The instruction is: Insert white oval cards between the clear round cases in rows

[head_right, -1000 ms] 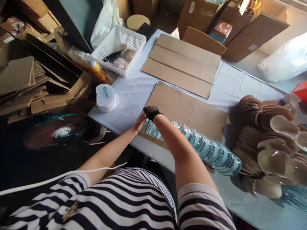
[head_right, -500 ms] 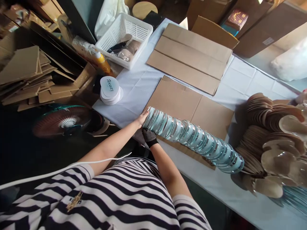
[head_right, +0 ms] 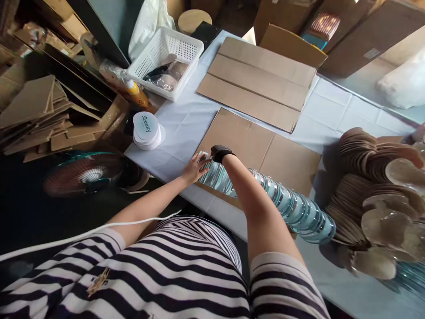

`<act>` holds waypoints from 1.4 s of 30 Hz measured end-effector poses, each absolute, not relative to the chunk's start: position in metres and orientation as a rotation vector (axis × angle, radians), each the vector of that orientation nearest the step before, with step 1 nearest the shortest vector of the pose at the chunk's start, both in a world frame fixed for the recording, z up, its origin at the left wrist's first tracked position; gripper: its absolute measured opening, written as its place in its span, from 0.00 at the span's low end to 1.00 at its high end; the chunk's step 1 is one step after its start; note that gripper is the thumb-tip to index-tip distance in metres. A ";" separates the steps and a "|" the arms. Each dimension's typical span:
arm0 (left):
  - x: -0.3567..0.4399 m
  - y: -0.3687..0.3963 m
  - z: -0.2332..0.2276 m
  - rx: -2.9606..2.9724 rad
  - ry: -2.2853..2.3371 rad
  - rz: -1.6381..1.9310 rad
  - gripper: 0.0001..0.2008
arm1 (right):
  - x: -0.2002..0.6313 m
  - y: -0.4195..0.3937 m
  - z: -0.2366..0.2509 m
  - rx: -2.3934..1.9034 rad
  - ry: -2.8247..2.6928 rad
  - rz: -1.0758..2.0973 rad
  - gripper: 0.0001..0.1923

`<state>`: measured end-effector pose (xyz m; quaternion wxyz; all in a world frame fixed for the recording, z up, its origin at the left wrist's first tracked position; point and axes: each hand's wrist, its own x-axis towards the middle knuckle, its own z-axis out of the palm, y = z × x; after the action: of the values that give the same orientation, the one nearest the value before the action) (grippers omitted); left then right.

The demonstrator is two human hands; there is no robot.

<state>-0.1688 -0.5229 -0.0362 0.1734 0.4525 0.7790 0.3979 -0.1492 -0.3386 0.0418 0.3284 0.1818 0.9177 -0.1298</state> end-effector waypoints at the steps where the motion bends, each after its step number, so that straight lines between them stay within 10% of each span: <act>1: -0.170 -0.523 -0.037 1.319 2.250 1.058 0.19 | -0.149 -0.340 0.042 0.438 2.434 -0.315 0.14; 17: -0.172 -0.526 -0.023 1.400 2.361 0.723 0.22 | -0.004 -0.477 -0.010 0.386 2.605 -0.402 0.19; 29: -0.139 -0.497 0.004 1.731 2.260 0.336 0.28 | -0.071 -0.307 0.032 0.720 2.431 -0.426 0.19; 42: -0.144 -0.495 0.000 1.704 2.253 0.305 0.28 | -0.011 -0.367 0.034 0.486 2.678 -0.453 0.14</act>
<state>-0.1442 -0.4945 0.0005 0.1498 0.5929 0.7841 0.1061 -0.0106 -0.3674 0.0337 0.1902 0.1728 0.9529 -0.1614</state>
